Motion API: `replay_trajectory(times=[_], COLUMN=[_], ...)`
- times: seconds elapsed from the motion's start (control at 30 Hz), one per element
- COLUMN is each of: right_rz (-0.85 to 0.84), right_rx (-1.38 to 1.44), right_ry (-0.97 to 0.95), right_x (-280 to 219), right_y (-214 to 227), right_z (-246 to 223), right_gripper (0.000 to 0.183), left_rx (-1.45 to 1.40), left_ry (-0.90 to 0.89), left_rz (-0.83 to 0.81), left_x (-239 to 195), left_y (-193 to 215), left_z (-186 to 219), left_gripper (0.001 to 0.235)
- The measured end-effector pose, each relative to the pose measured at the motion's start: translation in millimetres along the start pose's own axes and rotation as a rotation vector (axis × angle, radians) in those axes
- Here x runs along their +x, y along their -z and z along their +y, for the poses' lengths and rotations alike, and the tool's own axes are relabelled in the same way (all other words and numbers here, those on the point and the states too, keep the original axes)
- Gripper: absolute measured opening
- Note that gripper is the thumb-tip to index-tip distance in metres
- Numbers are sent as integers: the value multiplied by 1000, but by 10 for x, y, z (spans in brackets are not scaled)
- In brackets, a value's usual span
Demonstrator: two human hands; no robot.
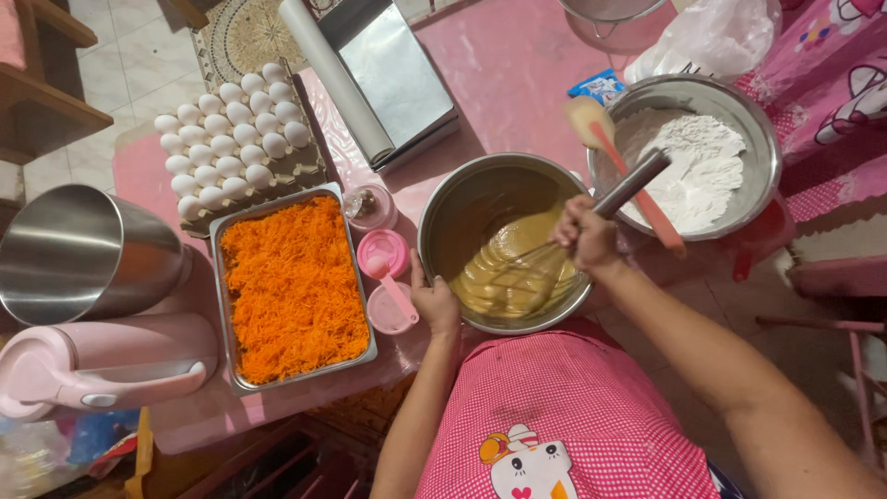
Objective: The person whisks a yellow batter in a metal bowl using a whisk. The person holds the bowl steady with one hand while whisking with the other. Ingredients including eggs, shredded carrots, and flour are visible on the table.
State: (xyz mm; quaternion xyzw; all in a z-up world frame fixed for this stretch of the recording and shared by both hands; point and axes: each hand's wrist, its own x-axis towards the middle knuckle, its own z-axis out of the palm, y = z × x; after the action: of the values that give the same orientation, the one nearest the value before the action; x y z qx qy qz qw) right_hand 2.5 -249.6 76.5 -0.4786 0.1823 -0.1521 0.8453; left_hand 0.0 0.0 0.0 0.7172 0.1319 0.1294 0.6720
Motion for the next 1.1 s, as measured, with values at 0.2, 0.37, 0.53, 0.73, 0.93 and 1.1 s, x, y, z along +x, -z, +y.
replay_trajectory(times=[0.2,0.37,0.53,0.73,0.93,1.1], right_rz=[39,247,163,-163,51,217], right_rx=[-33,130,121,-2,-16,54], right_ry=[346,412,183,-33,343,393], right_x=[578,774,213,196,513,557], right_y=[372,24,-279,336,186,-129], right_z=[-219,300,304,-44,-280,329], right_gripper=[33,33,30,24,28,34], left_rx=[69,68,62,66,50,10], left_ry=[-8,-15,-18,-11,-21,-4], left_rz=[-39,-53,-42,-29,-64,-58], left_x=[16,52,87,31,46,52], left_y=[35,10,-3,28,53,33], left_z=[66,126,8,98,120,95], left_gripper=[84,83,82,82,81,82])
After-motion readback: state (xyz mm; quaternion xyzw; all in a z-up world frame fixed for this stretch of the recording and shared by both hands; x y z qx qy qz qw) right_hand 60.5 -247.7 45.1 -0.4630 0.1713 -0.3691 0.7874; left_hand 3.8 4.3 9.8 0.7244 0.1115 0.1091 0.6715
